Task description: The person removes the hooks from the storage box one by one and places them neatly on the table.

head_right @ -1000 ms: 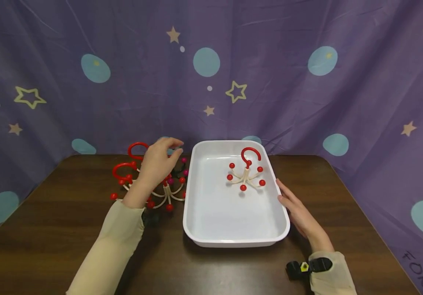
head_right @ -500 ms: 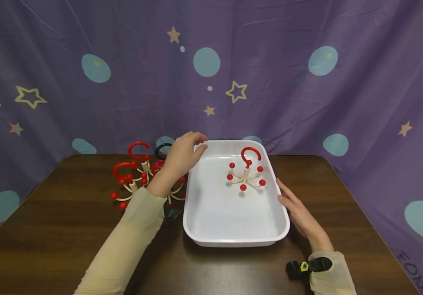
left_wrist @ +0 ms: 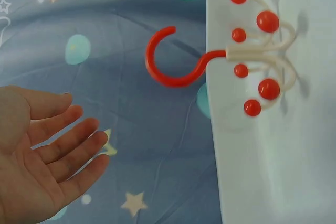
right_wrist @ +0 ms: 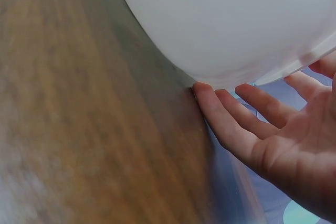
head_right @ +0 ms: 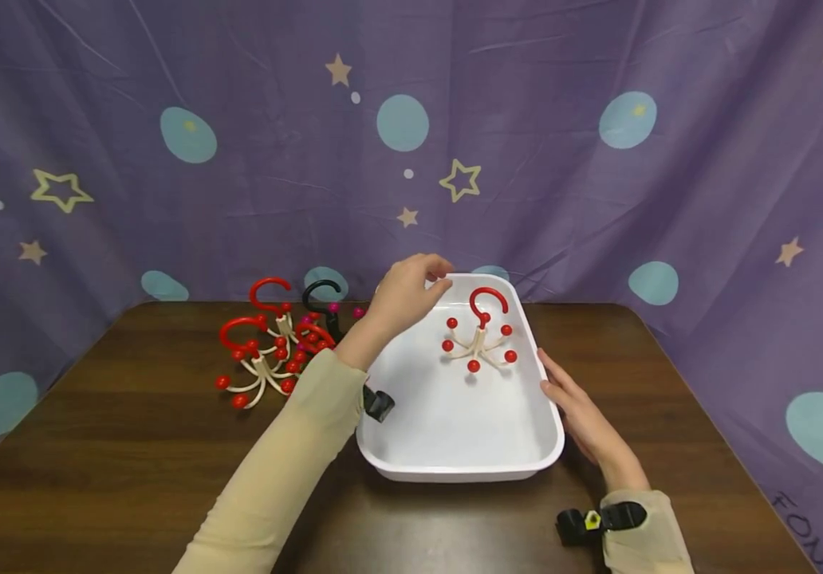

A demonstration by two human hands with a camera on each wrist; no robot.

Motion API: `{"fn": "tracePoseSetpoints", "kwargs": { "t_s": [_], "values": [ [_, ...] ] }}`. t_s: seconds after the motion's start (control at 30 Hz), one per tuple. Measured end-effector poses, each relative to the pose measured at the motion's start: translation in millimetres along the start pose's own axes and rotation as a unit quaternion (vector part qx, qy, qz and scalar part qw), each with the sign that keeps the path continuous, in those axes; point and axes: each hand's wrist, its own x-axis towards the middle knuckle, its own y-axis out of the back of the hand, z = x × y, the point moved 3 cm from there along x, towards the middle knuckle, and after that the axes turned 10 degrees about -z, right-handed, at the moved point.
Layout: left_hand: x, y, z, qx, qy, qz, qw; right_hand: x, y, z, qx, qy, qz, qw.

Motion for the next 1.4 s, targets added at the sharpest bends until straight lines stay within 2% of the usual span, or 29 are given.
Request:
{"fn": "tracePoseSetpoints", "kwargs": {
  "t_s": [0.2, 0.3, 0.73, 0.93, 1.07, 1.4],
  "values": [
    [18.9, -19.7, 6.7, -0.023, 0.019, -0.041, 0.9987, 0.0, 0.3, 0.7, 0.0, -0.004, 0.001, 1.0],
    [24.7, -28.0, 8.8, -0.025, 0.024, -0.052, 0.998, 0.6, -0.2, 0.9, -0.003, -0.007, 0.002, 1.0],
    [35.8, -53.5, 12.5, 0.026, 0.005, -0.091, 0.9955, 2.3, 0.0, 2.0, -0.007, 0.0, -0.001, 1.0],
    [34.2, -61.0, 12.1, 0.047, -0.003, -0.081, 0.9956, 3.1, 1.9, 3.4, -0.005, -0.003, 0.001, 1.0],
    [35.4, -60.7, 13.1, 0.043, -0.004, -0.065, 0.997, 2.2, 2.8, 2.0, -0.006, -0.001, 0.005, 1.0],
    [35.3, -59.9, 13.5, 0.031, 0.001, -0.06, 0.9977, 1.5, 2.0, -1.3, -0.008, 0.008, -0.003, 0.9999]
  ]
}}
